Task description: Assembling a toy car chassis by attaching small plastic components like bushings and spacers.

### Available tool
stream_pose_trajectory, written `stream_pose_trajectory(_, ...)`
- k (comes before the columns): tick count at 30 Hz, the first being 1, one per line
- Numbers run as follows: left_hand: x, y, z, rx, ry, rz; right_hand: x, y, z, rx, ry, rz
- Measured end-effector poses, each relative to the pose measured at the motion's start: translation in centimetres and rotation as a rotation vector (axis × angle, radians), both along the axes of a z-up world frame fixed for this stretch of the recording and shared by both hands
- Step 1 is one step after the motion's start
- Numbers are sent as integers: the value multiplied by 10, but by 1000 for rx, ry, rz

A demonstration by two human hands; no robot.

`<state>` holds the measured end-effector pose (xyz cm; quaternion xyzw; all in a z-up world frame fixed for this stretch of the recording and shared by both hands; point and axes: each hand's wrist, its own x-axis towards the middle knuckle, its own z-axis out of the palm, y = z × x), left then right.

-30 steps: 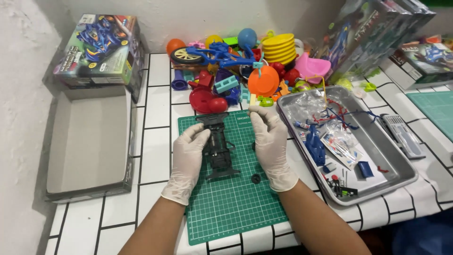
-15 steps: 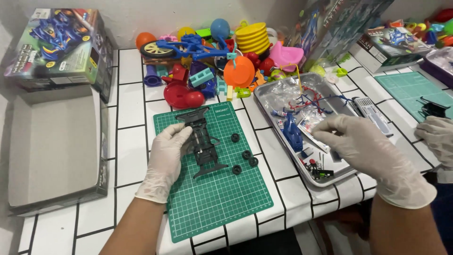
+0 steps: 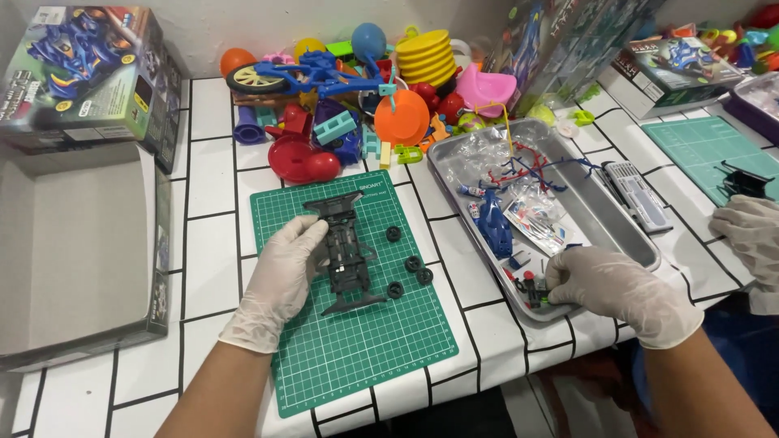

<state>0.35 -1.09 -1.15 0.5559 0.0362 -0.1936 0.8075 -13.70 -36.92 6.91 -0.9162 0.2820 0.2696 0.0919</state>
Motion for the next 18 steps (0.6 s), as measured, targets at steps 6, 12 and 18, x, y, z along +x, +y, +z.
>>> stream_pose_trajectory(6, 0, -1, 2, -16, 103, 14, 3, -7, 3, 271, -94, -177)
stream_pose_trajectory(12, 3, -1, -6, -82, 106, 10, 3, -30, 22, 122, -158, -2)
stream_pose_trajectory(18, -3, -3, -5, -140, 8, -118, 8, 24, 31, 709, -589, -138)
